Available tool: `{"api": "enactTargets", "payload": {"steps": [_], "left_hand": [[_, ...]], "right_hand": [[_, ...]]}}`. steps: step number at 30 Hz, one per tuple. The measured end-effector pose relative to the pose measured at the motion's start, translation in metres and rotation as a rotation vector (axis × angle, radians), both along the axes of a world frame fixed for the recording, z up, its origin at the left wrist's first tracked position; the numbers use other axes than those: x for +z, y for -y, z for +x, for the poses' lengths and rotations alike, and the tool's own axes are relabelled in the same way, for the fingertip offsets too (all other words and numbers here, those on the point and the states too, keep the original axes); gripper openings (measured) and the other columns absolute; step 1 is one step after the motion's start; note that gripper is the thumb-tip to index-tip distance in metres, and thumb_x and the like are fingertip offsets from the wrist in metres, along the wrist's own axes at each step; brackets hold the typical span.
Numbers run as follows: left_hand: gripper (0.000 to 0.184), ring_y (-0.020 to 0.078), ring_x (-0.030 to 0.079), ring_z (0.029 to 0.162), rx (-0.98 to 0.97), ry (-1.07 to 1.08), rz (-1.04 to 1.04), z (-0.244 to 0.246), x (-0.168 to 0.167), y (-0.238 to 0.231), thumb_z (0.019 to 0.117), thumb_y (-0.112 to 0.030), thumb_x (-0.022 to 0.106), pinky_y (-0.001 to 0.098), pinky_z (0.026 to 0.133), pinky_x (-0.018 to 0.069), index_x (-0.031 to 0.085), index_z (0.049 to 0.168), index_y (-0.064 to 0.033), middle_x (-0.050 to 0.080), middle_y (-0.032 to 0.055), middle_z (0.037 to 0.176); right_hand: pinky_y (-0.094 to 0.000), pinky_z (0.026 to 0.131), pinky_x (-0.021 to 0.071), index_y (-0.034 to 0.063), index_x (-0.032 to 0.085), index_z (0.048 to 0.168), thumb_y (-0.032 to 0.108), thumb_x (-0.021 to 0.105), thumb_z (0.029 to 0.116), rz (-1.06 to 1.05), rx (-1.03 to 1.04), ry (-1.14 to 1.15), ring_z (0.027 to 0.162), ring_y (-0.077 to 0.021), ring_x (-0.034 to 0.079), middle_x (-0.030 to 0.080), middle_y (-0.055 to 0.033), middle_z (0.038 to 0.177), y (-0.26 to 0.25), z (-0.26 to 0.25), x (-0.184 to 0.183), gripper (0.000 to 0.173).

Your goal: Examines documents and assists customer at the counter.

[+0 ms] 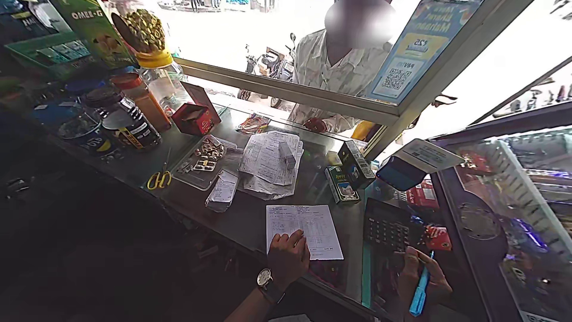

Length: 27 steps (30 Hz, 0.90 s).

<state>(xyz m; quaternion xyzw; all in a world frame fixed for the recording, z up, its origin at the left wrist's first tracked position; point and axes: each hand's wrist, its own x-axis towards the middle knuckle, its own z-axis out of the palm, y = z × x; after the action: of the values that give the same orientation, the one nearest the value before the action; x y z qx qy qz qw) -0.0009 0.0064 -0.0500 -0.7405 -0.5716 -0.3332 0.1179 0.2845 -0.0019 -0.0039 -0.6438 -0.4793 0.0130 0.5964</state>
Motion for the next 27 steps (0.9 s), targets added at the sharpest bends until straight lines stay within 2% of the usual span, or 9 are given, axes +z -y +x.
{"api": "enactTargets", "payload": {"steps": [4, 10, 13, 15, 19, 22, 24, 25, 27], "left_hand": [[0.027, 0.0121, 0.063, 0.065, -0.009, 0.008, -0.017, 0.0, 0.0, 0.001, 0.0905, -0.032, 0.058, 0.0337, 0.06, 0.0471, 0.083, 0.096, -0.0248, 0.077, -0.0086, 0.115], [0.028, 0.0144, 0.064, 0.066, -0.01, 0.016, -0.013, 0.002, 0.001, 0.002, 0.0903, -0.032, 0.057, 0.0361, 0.06, 0.0478, 0.083, 0.094, -0.0224, 0.077, -0.0062, 0.113], [0.029, 0.015, 0.064, 0.066, -0.016, 0.006, -0.015, 0.002, 0.001, 0.0, 0.091, -0.032, 0.056, 0.0361, 0.06, 0.0474, 0.083, 0.094, -0.0219, 0.077, -0.0059, 0.114], [0.029, 0.0156, 0.064, 0.065, -0.022, 0.0, -0.019, 0.001, 0.002, 0.0, 0.0906, -0.032, 0.056, 0.0367, 0.059, 0.0476, 0.083, 0.094, -0.021, 0.077, -0.005, 0.113], [0.031, 0.0153, 0.065, 0.067, -0.021, -0.009, -0.025, 0.001, 0.003, 0.001, 0.0911, -0.032, 0.055, 0.0364, 0.059, 0.0479, 0.083, 0.096, -0.0217, 0.077, -0.0056, 0.113], [0.031, 0.0155, 0.065, 0.067, -0.03, -0.008, -0.028, -0.001, 0.003, 0.0, 0.0911, -0.033, 0.055, 0.0364, 0.059, 0.0483, 0.083, 0.097, -0.0224, 0.077, -0.0056, 0.114], [0.03, 0.0155, 0.065, 0.066, -0.037, 0.003, -0.027, -0.002, 0.003, 0.0, 0.091, -0.033, 0.055, 0.0359, 0.059, 0.0482, 0.083, 0.096, -0.0228, 0.077, -0.006, 0.114], [0.03, 0.0153, 0.065, 0.066, -0.039, 0.004, -0.028, -0.003, 0.003, -0.001, 0.0908, -0.033, 0.055, 0.036, 0.059, 0.0484, 0.083, 0.096, -0.0229, 0.077, -0.0061, 0.114], [0.03, 0.0152, 0.066, 0.067, -0.041, 0.009, -0.025, -0.003, 0.002, -0.001, 0.0905, -0.033, 0.055, 0.036, 0.059, 0.0487, 0.083, 0.096, -0.0231, 0.077, -0.0058, 0.113]], "right_hand": [[-0.0085, 0.063, 0.052, -0.0114, 0.068, 0.098, 0.011, 0.058, 0.1001, -0.008, -0.005, 0.011, 0.066, 0.0101, 0.063, 0.07, -0.0022, 0.075, 0.0, 0.001, 0.001, 0.025], [-0.0091, 0.063, 0.0523, -0.0123, 0.07, 0.096, 0.012, 0.059, 0.0984, 0.038, -0.021, 0.099, 0.065, 0.0077, 0.065, 0.072, -0.007, 0.075, 0.0, -0.001, -0.001, 0.027], [-0.0094, 0.065, 0.0538, -0.0105, 0.07, 0.095, 0.013, 0.06, 0.0988, 0.075, 0.055, 0.116, 0.068, 0.0078, 0.066, 0.073, -0.0037, 0.076, -0.005, -0.013, 0.014, 0.026], [-0.014, 0.069, 0.0576, -0.0061, 0.071, 0.099, 0.014, 0.059, 0.1, 0.042, 0.189, 0.098, 0.073, 0.0039, 0.068, 0.074, -0.0008, 0.082, -0.014, -0.029, 0.03, 0.023], [-0.0224, 0.073, 0.0612, -0.0047, 0.071, 0.112, 0.01, 0.062, 0.0973, -0.032, 0.412, 0.05, 0.081, -0.0063, 0.073, 0.077, -0.0064, 0.092, -0.053, -0.069, 0.055, 0.022], [-0.0229, 0.073, 0.0608, -0.002, 0.073, 0.113, 0.013, 0.064, 0.0965, -0.034, 0.457, 0.111, 0.082, -0.0069, 0.074, 0.077, -0.0073, 0.094, -0.09, -0.096, 0.061, 0.024], [-0.0271, 0.077, 0.0609, 0.0034, 0.072, 0.12, 0.021, 0.063, 0.0985, -0.161, 0.434, 0.188, 0.087, -0.0094, 0.074, 0.078, -0.0056, 0.101, -0.115, -0.109, 0.065, 0.029], [-0.0331, 0.08, 0.0608, 0.0044, 0.07, 0.125, 0.027, 0.063, 0.0992, -0.248, 0.411, 0.225, 0.089, -0.0144, 0.075, 0.077, -0.0072, 0.104, -0.128, -0.116, 0.067, 0.034], [-0.0477, 0.088, 0.0574, 0.0023, 0.061, 0.139, 0.037, 0.065, 0.0992, -0.408, 0.383, 0.274, 0.096, -0.0303, 0.073, 0.074, -0.0178, 0.109, -0.154, -0.132, 0.068, 0.053]]}}
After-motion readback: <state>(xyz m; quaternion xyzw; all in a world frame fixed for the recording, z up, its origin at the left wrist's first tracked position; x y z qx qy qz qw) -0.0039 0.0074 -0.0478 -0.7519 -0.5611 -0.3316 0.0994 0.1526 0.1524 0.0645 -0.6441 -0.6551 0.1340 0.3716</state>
